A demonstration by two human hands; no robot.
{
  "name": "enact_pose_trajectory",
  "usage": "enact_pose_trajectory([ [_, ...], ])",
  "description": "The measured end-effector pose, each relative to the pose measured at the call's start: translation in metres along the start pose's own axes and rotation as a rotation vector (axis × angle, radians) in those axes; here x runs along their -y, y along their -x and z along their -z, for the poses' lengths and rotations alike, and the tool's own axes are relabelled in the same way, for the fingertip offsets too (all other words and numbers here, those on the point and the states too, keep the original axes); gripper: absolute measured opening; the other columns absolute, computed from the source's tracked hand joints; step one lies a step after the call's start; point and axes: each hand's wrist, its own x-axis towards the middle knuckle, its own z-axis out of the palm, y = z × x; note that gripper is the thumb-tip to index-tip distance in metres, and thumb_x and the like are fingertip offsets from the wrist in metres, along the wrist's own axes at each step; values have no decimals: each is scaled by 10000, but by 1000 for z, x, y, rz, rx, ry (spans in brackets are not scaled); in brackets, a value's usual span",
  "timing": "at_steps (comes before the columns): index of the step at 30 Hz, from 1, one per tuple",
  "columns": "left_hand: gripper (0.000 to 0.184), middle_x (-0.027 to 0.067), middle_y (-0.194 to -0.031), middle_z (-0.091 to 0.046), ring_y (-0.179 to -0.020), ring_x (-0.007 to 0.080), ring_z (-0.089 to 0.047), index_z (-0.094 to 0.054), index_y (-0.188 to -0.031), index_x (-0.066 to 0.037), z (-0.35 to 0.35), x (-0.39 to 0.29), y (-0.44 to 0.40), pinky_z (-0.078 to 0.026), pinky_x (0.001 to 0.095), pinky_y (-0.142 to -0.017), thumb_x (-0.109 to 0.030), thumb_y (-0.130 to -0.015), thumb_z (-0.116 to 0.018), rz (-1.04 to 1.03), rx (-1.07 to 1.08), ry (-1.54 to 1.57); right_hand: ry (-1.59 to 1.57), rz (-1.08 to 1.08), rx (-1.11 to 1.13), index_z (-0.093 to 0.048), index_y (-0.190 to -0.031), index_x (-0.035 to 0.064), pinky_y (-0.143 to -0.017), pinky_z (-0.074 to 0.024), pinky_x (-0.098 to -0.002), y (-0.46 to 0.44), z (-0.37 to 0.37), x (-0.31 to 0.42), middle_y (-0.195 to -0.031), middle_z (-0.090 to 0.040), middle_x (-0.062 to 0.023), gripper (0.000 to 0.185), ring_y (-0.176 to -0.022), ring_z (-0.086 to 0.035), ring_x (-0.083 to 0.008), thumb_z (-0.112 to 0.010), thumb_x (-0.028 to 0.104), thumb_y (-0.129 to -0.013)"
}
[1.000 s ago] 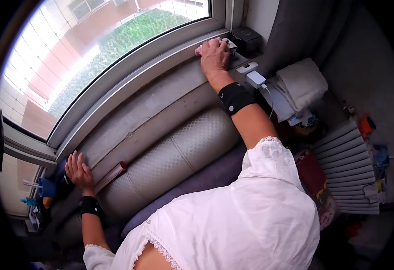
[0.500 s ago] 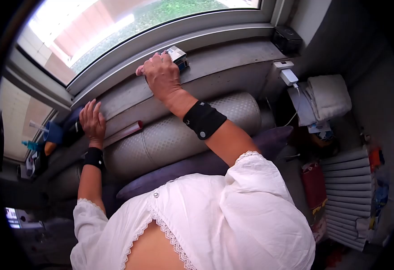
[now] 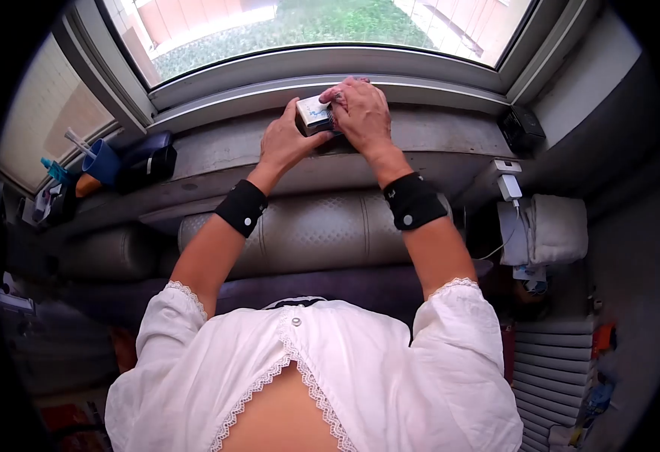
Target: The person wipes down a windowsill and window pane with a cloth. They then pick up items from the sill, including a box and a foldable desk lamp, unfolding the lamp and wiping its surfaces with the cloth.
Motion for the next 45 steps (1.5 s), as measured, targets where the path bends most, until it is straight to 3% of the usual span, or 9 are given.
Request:
enact_pose_trajectory([
  [6,566,149,-993,-618,-891,317,-603,-513,-1140,-88,-2,10,-2,-485,384,-761,-406,-701,-671,-151,-79,2,-211,148,-5,-628,-903,100,-908,-397,-381,-7,-40,51,-1010,-617,-84,190,-1001,-558,-259,-613,187,-734],
  [12,625,154,-935,-621,-876,317,-594,-510,-1021,-56,3,0,2,-457,400,-761,-430,-588,-762,1,-36,86,-145,80,154,-623,-1053,125,-940,-406,-327,-8,7,-1,-1124,-595,-64,265,-1086,-536,-245,-584,158,-794],
  [16,689,159,-938,-624,-909,325,-587,-493,-1052,-31,0,3,3,-451,400,-785,-467,-591,-762,-10,-58,50,-235,-426,340,-639,-1019,129,-884,-443,-316,-10,27,-22,-1086,-607,-83,194,-1043,-568,-231,-562,172,-846],
  [19,644,150,-915,-621,-880,311,-587,-495,-1038,-41,-2,1,1,-434,390,-801,-444,-605,-749,-13,-90,39,-4,-33,56,-638,-989,96,-888,-442,-333,-1,-1,-12,-1051,-613,-88,182,-1037,-562,-253,-567,138,-827],
  [25,634,135,-1012,-622,-902,302,-601,-462,-1232,-103,-5,11,5,-466,382,-787,-360,-699,-688,-11,-106,85,-62,181,140,-587,-1028,55,-931,-412,-368,-7,-28,59,-1094,-585,-104,265,-1050,-542,-279,-586,142,-778],
  [28,631,137,-984,-626,-897,303,-598,-500,-1159,-75,-7,14,-1,-460,382,-791,-391,-659,-722,-180,-143,136,-163,161,183,-591,-1051,87,-924,-417,-365,-1,-7,42,-1112,-584,-87,276,-1051,-543,-275,-585,157,-784],
  [34,660,136,-933,-628,-886,304,-587,-524,-1012,-48,1,1,3,-438,384,-816,-460,-561,-773,-10,-92,33,-98,-85,206,-634,-975,114,-850,-449,-359,-11,7,-17,-1051,-611,-82,201,-973,-579,-261,-570,184,-798],
  [40,581,159,-946,-625,-880,327,-594,-516,-1070,-55,-4,8,1,-456,401,-784,-378,-641,-740,-125,-139,61,-98,93,-16,-654,-879,88,-863,-443,-358,-5,-15,29,-955,-630,-106,149,-932,-580,-272,-568,151,-775],
  [45,469,109,-943,-619,-874,321,-585,-566,-1041,-107,-12,17,0,-459,399,-788,-290,-643,-732,-149,-153,68,-266,-87,257,-625,-985,68,-805,-465,-331,-7,-5,66,-982,-620,-116,213,-911,-605,-244,-559,176,-814],
])
